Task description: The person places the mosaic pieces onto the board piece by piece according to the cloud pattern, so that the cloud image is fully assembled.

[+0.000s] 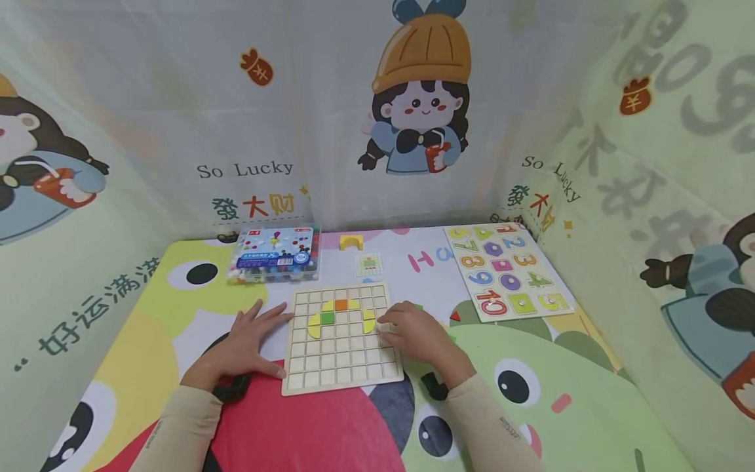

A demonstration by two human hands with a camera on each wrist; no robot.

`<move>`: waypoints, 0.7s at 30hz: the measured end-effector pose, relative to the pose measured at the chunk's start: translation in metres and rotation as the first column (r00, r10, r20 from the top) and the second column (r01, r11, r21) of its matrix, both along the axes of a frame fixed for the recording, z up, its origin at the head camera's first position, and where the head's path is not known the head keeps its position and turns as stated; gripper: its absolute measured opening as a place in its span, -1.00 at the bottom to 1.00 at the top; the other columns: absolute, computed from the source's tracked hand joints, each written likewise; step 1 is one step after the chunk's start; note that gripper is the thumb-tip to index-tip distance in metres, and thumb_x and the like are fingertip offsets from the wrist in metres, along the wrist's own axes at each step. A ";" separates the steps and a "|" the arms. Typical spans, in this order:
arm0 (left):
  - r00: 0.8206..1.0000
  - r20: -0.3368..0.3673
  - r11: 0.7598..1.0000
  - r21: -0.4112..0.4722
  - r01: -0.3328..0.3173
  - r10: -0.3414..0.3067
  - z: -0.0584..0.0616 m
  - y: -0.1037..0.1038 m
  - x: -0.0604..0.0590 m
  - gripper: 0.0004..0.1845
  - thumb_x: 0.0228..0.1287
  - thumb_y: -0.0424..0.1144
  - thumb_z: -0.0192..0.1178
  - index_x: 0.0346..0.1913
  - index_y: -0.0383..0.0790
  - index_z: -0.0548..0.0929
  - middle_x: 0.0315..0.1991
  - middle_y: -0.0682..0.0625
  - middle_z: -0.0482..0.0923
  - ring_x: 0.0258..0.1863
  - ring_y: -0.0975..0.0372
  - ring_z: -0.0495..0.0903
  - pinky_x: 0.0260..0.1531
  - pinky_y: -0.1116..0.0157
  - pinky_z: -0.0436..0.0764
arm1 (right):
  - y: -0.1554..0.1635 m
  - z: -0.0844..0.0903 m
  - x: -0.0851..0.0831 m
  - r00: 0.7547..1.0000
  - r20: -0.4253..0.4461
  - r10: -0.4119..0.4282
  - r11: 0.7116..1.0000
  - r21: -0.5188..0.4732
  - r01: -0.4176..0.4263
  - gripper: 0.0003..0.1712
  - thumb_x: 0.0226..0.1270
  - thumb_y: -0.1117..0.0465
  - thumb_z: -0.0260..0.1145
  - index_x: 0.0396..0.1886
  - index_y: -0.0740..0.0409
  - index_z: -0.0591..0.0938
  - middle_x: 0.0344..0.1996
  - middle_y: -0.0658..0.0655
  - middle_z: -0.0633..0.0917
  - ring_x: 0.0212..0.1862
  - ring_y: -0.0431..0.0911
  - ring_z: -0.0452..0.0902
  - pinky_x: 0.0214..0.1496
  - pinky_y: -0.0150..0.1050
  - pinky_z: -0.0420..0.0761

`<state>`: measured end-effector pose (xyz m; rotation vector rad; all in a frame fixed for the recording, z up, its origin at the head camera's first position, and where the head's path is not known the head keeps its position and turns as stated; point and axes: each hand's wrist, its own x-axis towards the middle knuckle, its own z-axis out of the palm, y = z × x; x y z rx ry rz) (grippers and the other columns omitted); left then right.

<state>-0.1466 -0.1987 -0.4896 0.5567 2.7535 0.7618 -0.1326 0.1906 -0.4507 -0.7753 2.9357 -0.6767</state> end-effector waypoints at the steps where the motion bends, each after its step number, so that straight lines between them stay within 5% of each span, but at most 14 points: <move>1: 1.000 0.000 1.000 -0.002 0.001 -0.001 -0.001 0.000 0.000 0.26 -0.30 0.34 0.65 0.60 0.09 0.40 0.71 -0.08 0.12 0.70 -0.31 -0.28 0.55 -0.48 -0.32 | 0.004 -0.001 0.001 1.000 -0.001 -0.008 1.000 -0.004 0.008 -0.68 0.38 0.14 0.52 0.08 0.10 0.81 0.04 0.06 0.78 0.18 -0.01 0.65 0.30 0.03 0.69; 9: 1.000 -0.001 1.000 0.009 0.003 -0.003 -0.001 0.000 0.000 0.25 -0.30 0.34 0.65 0.59 0.07 0.40 0.71 -0.09 0.13 0.70 -0.31 -0.28 0.55 -0.48 -0.32 | 0.035 -0.003 0.009 0.996 -0.046 -0.074 0.997 -0.036 0.072 -0.65 0.35 0.14 0.55 0.09 0.12 0.82 0.05 0.08 0.79 0.18 0.04 0.66 0.25 0.07 0.72; 21: 1.000 -0.013 1.000 -0.004 0.004 -0.004 -0.002 -0.002 -0.001 0.25 -0.29 0.37 0.64 0.59 0.09 0.41 0.71 -0.06 0.13 0.70 -0.31 -0.27 0.56 -0.48 -0.30 | 0.059 -0.010 0.006 0.990 -0.090 -0.106 0.992 -0.076 0.099 -0.65 0.21 0.23 0.63 0.00 0.16 0.83 -0.06 0.09 0.80 -0.18 -0.09 0.65 -0.08 -0.10 0.76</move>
